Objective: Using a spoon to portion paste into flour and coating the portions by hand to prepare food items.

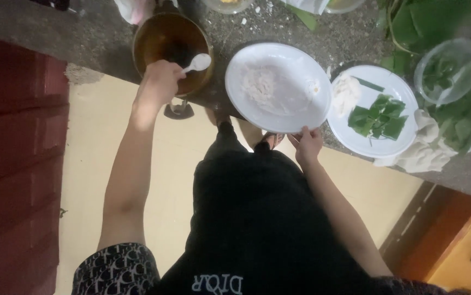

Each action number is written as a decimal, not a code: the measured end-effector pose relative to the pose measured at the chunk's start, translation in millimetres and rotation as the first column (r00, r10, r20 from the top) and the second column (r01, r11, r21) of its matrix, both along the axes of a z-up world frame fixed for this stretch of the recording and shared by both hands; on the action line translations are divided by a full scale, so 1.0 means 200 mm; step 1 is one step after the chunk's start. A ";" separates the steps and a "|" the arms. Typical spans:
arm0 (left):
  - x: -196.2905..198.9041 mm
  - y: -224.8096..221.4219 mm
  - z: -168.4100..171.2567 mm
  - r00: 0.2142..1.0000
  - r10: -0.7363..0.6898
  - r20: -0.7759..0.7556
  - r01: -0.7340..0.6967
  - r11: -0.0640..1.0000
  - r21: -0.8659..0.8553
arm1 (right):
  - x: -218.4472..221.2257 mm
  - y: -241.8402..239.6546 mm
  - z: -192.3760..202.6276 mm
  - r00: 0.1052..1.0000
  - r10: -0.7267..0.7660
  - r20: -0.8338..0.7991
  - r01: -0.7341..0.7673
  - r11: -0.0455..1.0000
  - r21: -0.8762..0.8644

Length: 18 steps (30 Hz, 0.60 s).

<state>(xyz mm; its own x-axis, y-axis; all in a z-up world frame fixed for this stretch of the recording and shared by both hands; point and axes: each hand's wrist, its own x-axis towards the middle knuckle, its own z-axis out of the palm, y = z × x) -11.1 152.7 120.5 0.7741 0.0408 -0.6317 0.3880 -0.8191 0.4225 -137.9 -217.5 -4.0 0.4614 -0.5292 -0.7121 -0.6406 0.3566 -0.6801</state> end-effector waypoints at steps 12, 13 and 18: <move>-0.09 -0.58 0.07 0.974 0.206 0.096 -0.191 0.971 -0.145 | 0.01 -0.06 -0.03 0.997 0.041 0.072 -0.044 0.998 0.039; -0.08 -0.59 0.03 0.974 0.202 0.097 -0.187 0.971 -0.147 | 0.01 -0.07 -0.05 0.997 0.038 0.073 -0.041 0.998 0.037; -0.06 -0.64 -0.28 0.971 0.237 -0.029 -0.236 0.972 0.012 | 0.00 -0.12 -0.10 0.989 0.126 0.075 -0.129 0.991 0.038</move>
<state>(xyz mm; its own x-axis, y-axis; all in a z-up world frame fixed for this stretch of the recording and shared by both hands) -23.2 24.4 64.7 0.7227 0.2259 -0.6532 0.5834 -0.7062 0.4012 -138.4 -242.1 -23.8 0.5744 -0.4329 -0.6947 -0.6320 0.3048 -0.7125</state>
